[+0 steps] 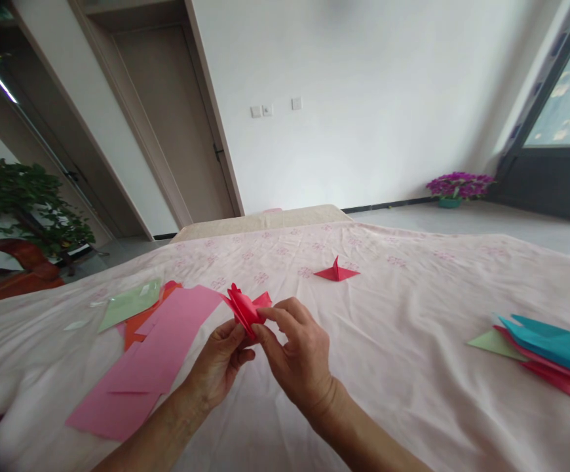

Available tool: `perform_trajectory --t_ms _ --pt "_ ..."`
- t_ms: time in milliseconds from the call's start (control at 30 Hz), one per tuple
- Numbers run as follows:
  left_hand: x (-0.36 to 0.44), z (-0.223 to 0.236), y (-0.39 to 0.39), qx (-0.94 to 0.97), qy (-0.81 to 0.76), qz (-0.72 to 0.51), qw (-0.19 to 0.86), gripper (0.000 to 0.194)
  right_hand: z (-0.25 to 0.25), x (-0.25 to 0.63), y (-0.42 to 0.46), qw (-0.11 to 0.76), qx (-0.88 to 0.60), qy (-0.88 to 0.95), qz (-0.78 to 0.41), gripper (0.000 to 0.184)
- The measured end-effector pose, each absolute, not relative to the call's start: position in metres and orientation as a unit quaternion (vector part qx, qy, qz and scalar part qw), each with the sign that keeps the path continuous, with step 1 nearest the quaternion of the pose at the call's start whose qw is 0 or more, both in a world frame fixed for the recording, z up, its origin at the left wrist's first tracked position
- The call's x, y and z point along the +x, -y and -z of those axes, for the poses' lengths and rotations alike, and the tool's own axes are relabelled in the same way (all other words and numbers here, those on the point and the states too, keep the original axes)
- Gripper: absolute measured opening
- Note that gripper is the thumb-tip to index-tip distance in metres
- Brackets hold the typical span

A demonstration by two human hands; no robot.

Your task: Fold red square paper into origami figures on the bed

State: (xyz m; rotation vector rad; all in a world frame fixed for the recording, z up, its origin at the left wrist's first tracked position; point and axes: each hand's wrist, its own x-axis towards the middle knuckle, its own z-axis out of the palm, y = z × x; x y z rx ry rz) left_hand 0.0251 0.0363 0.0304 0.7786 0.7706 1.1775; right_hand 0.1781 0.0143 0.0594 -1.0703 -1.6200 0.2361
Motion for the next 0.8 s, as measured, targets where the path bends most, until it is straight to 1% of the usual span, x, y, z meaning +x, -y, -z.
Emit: perform_trajectory --t_ms 133,233,333,633,800 --pt "0.028 -0.031 -0.033 0.371 -0.350 -0.547 0.663 0.032 -0.055 0.176 -0.014 0.572 -0.449 0.684 -0.061 0.017" --pt "0.030 -0.031 -0.032 0.381 -0.350 -0.552 0.654 0.027 -0.053 0.175 -0.013 0.594 -0.419 0.684 -0.057 0.017" --pt "0.032 -0.032 -0.031 0.392 -0.358 -0.548 0.646 0.024 -0.053 0.175 -0.011 0.604 -0.389 0.689 -0.092 0.017" --pt "0.026 -0.040 -0.033 0.443 -0.359 -0.566 0.595 0.021 -0.060 0.178 -0.011 0.577 -0.378 0.702 -0.176 0.016" --pt "0.027 -0.044 -0.031 0.446 -0.357 -0.566 0.594 0.022 -0.059 0.179 -0.013 0.565 -0.372 0.698 -0.236 0.025"
